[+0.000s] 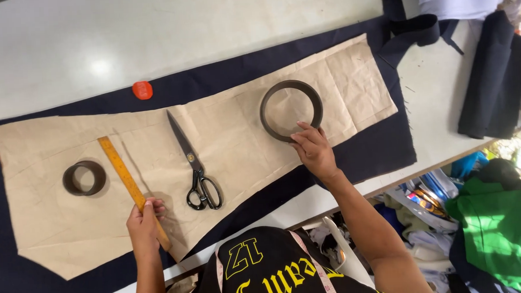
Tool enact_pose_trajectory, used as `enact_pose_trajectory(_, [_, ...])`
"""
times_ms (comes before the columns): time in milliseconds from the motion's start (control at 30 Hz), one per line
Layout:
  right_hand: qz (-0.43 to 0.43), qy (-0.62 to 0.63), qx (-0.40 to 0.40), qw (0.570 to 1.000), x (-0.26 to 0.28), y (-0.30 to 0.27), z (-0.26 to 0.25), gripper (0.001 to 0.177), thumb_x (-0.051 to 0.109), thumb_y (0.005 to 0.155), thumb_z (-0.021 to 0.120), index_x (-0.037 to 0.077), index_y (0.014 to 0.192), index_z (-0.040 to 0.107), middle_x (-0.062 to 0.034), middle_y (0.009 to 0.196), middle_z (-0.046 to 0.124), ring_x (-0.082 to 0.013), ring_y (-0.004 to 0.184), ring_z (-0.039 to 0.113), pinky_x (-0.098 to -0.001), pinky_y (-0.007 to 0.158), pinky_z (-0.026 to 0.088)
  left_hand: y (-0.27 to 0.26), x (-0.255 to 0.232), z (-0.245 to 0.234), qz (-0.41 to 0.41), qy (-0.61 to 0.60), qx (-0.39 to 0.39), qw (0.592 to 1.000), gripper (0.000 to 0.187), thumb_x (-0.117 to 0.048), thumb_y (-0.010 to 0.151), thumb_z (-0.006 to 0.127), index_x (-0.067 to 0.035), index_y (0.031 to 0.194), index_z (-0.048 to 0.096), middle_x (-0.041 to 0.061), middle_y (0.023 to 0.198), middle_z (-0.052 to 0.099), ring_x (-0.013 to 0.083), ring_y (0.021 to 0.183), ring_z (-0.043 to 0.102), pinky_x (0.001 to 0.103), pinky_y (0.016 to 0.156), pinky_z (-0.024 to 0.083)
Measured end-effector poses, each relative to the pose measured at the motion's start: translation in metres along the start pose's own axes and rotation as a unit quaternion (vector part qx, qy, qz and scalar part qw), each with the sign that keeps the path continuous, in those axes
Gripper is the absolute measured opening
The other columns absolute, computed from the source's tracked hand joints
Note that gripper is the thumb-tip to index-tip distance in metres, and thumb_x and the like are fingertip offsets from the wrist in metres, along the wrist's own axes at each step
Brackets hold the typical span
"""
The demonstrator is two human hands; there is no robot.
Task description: The person places a paper pattern on a dark fabric, uses a ruler and chalk to trace the pattern outline, then uses shears to cut the fabric along the traced lines. The person adjusts the pattern and fabric as needed and removes the cut piece at the end.
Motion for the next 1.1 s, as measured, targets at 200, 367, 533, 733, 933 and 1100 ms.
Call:
enact_pose_trajectory(200, [0.020,-0.010,-0.023,0.999,-0.015,-0.009,0.018,0.018,0.011,0.092,0.085,0.008,0.109,0.082,-0.0038,0.106,0.073,-0.0315,0.132,0.068,-0.0466,0.115,0.045,0.013,0.023,-0.001,0.069,-0.015,-0.031,0.997,0.020,-0.014,0.111,0.053,-0.003,0.117,0.069,0.011,0.098,0.075,0.0161,0.079,0.070,0.025,0.061,0.054])
enact_pose_trajectory(367, [0.041,-0.061,0.020,0.997,-0.012,-0.004,0.014,0.017,0.017,0.094,0.085,0.019,0.110,0.082,0.0037,0.108,0.073,-0.0250,0.137,0.065,-0.0537,0.129,0.020,0.016,0.029,0.001,0.051,-0.015,-0.030,0.998,0.021,-0.018,0.111,0.054,-0.007,0.112,0.072,0.007,0.096,0.076,0.0136,0.080,0.070,0.024,0.064,0.055])
enact_pose_trajectory(533, [0.076,-0.086,0.043,0.992,-0.024,-0.015,0.021,0.021,0.020,0.093,0.087,0.019,0.114,0.081,0.0047,0.110,0.070,-0.0236,0.135,0.066,-0.0554,0.123,0.033,0.027,0.048,0.001,0.039,-0.035,-0.044,0.998,0.021,-0.019,0.110,0.054,-0.009,0.109,0.073,0.007,0.094,0.076,0.0132,0.079,0.070,0.024,0.064,0.055])
enact_pose_trajectory(733, [0.074,-0.108,0.045,0.990,0.011,-0.005,0.010,0.042,0.022,0.093,0.086,0.013,0.133,0.074,-0.0057,0.133,0.066,-0.0335,0.146,0.055,-0.0588,0.122,0.033,-0.001,0.020,-0.007,0.049,-0.086,-0.035,0.994,0.020,-0.016,0.108,0.056,-0.007,0.110,0.073,0.008,0.096,0.077,0.0150,0.082,0.072,0.025,0.065,0.055])
enact_pose_trajectory(933, [-0.042,0.027,0.093,0.994,0.089,0.014,0.096,0.048,0.007,0.095,0.075,0.012,0.142,0.068,-0.0113,0.145,0.065,-0.0406,0.143,0.054,-0.0521,0.118,0.042,-0.025,0.012,-0.023,0.082,-0.105,-0.075,0.988,0.022,-0.013,0.109,0.055,-0.003,0.115,0.073,0.013,0.117,0.074,0.0170,0.098,0.067,0.029,0.083,0.056])
enact_pose_trajectory(1100, [-0.092,-0.026,0.196,0.976,0.124,0.032,0.158,0.052,0.025,0.102,0.069,0.015,0.152,0.060,-0.0071,0.160,0.055,-0.0340,0.151,0.047,-0.0514,0.121,0.039,-0.020,0.026,-0.055,0.080,-0.126,-0.106,0.983,0.023,-0.014,0.110,0.056,-0.002,0.118,0.074,0.014,0.128,0.074,0.0196,0.108,0.066,0.033,0.094,0.055])
Point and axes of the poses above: each hand's wrist, its own y-axis towards the middle knuckle, its own z-axis out of the palm, x = y × z, the point moved 4 cm from there along y, towards the middle knuckle
